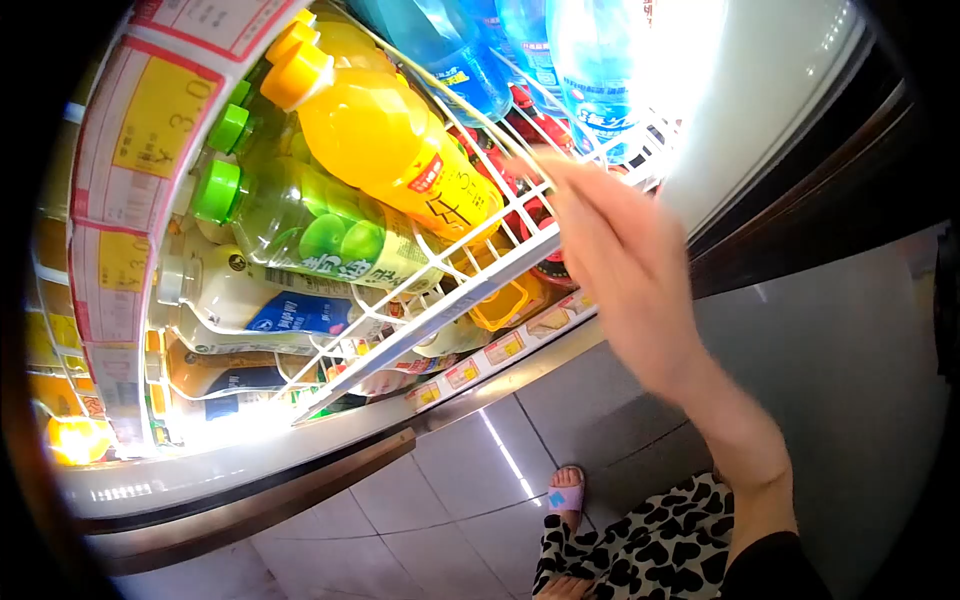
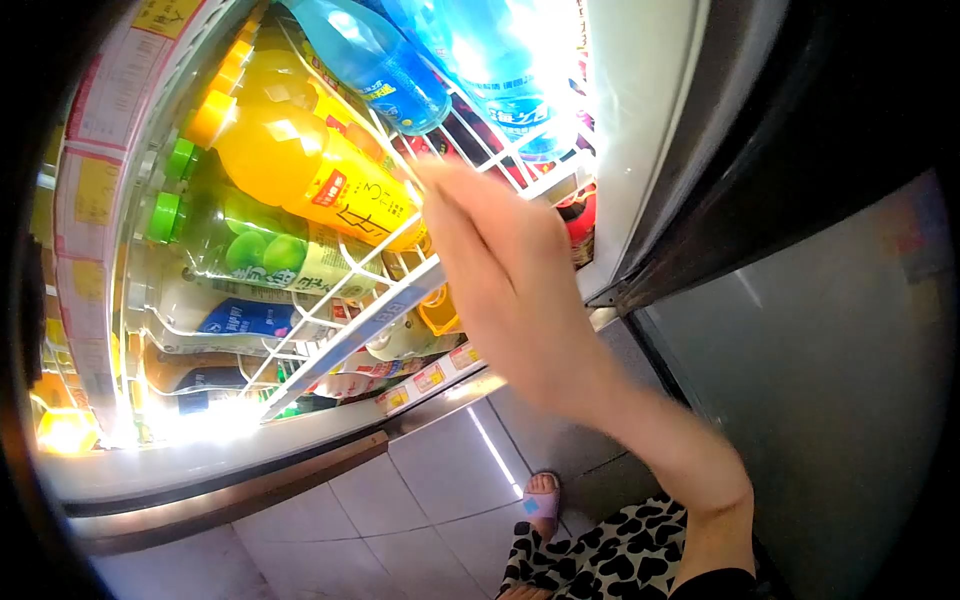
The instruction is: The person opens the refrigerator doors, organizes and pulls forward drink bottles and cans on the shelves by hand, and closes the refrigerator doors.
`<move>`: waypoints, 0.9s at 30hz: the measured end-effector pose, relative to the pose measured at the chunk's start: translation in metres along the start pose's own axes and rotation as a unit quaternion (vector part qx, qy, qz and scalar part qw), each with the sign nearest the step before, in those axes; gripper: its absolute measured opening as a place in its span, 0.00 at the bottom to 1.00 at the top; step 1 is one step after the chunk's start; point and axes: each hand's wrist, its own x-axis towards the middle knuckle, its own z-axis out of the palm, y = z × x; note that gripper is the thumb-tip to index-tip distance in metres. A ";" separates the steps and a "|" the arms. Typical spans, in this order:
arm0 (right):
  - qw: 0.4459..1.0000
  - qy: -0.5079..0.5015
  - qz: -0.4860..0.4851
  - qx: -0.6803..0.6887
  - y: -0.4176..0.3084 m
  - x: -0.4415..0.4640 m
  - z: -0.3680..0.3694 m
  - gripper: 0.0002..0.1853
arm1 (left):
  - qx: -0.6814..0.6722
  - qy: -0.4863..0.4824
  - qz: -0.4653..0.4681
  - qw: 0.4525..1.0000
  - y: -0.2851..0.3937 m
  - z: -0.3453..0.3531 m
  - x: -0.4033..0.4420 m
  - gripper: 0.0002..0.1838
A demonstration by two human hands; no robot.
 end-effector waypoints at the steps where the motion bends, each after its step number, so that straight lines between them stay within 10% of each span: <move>1: 1.000 0.001 -0.013 -0.003 0.007 0.023 0.006 0.13 | -0.001 -0.001 -0.002 1.000 -0.001 0.000 0.000 0.16; 8: 0.989 0.045 0.078 0.113 0.024 0.125 0.056 0.13 | -0.001 -0.009 -0.008 1.000 -0.003 0.001 -0.006 0.16; 13: 0.987 0.135 -0.069 -0.061 0.045 0.143 0.073 0.14 | 0.003 -0.015 -0.010 1.000 -0.007 0.002 -0.013 0.16; 27: 0.991 0.062 0.036 -0.109 0.048 0.143 0.066 0.17 | 0.031 0.010 0.032 0.999 -0.018 0.013 -0.031 0.16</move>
